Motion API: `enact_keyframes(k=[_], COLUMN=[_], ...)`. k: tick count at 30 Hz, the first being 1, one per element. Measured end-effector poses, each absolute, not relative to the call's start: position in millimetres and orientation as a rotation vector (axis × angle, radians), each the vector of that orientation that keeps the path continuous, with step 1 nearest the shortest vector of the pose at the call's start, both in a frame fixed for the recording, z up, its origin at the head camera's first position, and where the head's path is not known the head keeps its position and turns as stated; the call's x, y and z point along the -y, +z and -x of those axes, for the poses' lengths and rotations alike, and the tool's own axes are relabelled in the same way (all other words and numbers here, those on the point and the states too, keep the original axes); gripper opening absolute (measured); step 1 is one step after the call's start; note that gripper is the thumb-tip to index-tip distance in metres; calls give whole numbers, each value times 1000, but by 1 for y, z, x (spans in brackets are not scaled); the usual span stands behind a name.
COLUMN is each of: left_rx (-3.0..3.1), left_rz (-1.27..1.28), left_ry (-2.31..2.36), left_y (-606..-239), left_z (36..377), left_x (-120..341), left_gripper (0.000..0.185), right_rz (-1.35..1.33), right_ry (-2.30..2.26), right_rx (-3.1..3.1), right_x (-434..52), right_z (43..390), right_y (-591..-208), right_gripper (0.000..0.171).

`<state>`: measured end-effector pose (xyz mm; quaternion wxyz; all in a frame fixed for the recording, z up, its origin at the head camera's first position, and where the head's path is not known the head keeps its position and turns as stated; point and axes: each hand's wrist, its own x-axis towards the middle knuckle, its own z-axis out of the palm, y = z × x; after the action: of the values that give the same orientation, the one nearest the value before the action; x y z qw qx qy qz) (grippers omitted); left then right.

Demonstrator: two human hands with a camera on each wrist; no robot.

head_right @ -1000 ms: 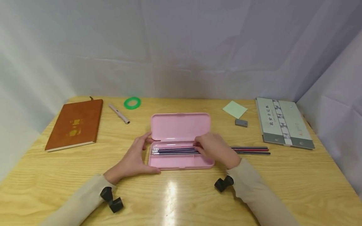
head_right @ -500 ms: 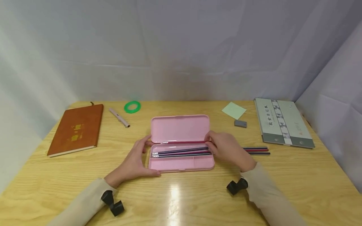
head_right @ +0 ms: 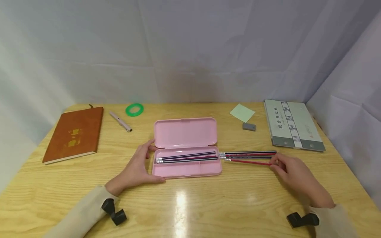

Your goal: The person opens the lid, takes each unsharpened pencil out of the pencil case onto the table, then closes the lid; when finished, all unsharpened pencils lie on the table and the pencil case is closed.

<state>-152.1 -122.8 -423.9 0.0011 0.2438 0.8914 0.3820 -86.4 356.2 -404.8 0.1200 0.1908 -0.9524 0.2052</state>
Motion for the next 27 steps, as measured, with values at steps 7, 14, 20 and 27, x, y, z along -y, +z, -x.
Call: enact_keyframes(k=[7, 14, 20, 27], left_rx=[-2788, -2794, -2802, -2813], left_rz=[-787, -776, -779, -790], left_ry=[1205, 1211, 1209, 1196], left_y=[-424, -424, -424, -425], left_z=[154, 152, 152, 152], left_x=[121, 124, 125, 124], left_gripper=[134, 132, 133, 132], right_rz=[-580, -517, -590, -634], right_ry=[595, 605, 566, 664], right_rx=[2779, 2836, 2851, 2927], right_x=[-360, -339, -322, -295], right_z=[86, 100, 112, 119], right_y=[-409, -407, -406, -399], right_gripper=[22, 24, 31, 31])
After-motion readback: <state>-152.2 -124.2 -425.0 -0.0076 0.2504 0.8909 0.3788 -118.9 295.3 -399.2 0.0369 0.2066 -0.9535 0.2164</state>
